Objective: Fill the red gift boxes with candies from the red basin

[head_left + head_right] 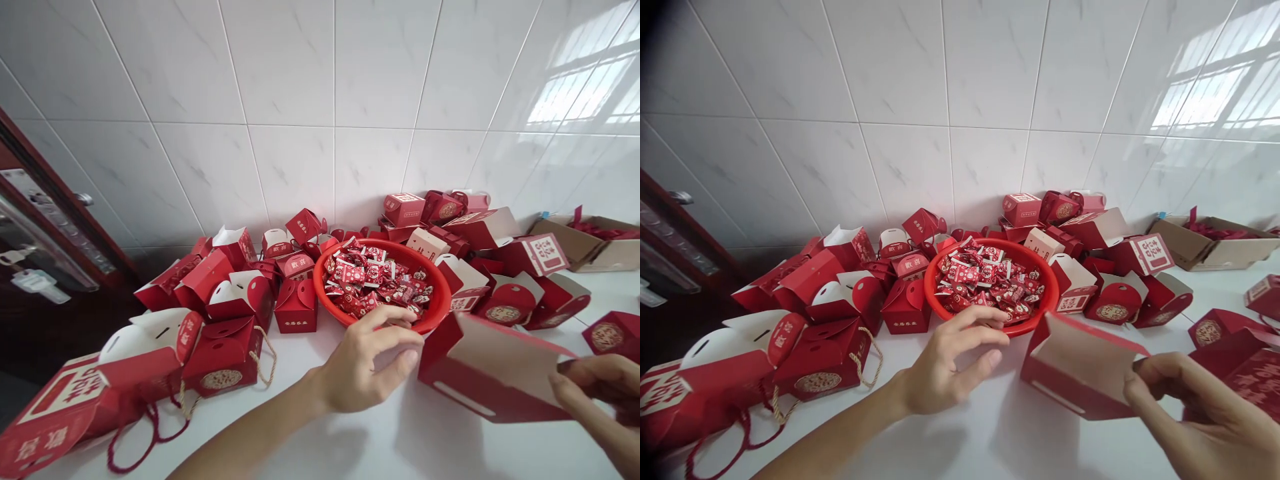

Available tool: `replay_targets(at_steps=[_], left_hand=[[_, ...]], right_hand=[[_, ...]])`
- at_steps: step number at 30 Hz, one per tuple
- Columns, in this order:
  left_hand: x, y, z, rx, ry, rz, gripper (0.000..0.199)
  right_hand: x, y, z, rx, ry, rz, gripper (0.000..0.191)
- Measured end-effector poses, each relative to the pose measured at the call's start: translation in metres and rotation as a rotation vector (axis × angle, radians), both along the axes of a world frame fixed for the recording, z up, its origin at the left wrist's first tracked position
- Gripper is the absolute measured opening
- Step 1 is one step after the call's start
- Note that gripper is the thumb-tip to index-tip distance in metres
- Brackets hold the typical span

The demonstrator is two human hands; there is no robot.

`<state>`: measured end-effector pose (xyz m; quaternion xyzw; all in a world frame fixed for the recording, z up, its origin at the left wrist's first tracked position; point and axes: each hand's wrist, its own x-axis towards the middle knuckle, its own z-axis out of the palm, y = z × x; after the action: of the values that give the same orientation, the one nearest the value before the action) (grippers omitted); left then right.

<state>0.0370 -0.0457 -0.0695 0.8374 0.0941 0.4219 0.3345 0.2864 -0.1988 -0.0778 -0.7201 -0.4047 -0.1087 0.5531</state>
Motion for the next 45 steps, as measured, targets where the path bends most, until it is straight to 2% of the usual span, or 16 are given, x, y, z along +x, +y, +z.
replay_targets(at_steps=[3,5,10,13,16,18,23,26,29,32,36,40,43,45], left_hand=[[-0.008,0.004,0.011,-0.028,-0.018,0.034,0.020],[-0.015,0.006,0.020,-0.021,0.025,0.040,0.018],[-0.041,0.018,0.047,0.044,0.284,0.071,0.013],[-0.057,0.029,0.059,0.012,0.505,0.106,0.013],[-0.070,0.040,0.066,-0.014,0.570,0.172,0.012],[-0.076,0.046,0.068,-0.035,0.601,0.182,0.012],[-0.082,0.053,0.069,-0.055,0.692,0.174,0.027],[-0.078,0.058,0.062,-0.122,0.649,0.202,0.024],[-0.074,0.065,0.056,-0.217,0.567,0.173,0.020],[-0.075,0.071,0.054,-0.225,0.578,0.122,0.019],[-0.080,0.070,0.057,-0.182,0.627,0.053,0.025],[-0.084,0.065,0.061,-0.148,0.660,0.022,0.020],[-0.087,0.063,0.065,-0.117,0.709,0.053,0.024],[-0.090,0.062,0.067,-0.092,0.732,0.068,0.027]], right_hand=[[-0.022,0.015,0.002,-0.010,-0.085,0.377,0.019],[-0.043,0.033,0.002,-0.025,-0.090,0.534,0.019],[-0.095,0.083,0.007,-0.017,-0.068,0.770,0.019],[-0.109,0.105,0.012,-0.050,-0.007,0.884,0.016],[-0.117,0.117,0.011,-0.076,0.025,0.985,0.016],[-0.121,0.121,0.007,-0.086,-0.007,1.032,0.018],[-0.127,0.125,-0.003,-0.060,-0.084,1.095,0.022],[-0.127,0.127,-0.006,-0.042,-0.105,1.128,0.022],[-0.124,0.130,-0.004,0.008,-0.166,1.151,0.023],[-0.118,0.133,0.001,0.021,-0.250,1.191,0.023],[-0.113,0.138,0.006,-0.081,-0.271,1.274,0.020],[-0.109,0.140,0.013,-0.117,-0.286,1.344,0.016],[-0.095,0.145,0.030,-0.169,-0.269,1.375,0.016],[-0.078,0.152,0.046,-0.193,-0.187,1.278,0.019]])
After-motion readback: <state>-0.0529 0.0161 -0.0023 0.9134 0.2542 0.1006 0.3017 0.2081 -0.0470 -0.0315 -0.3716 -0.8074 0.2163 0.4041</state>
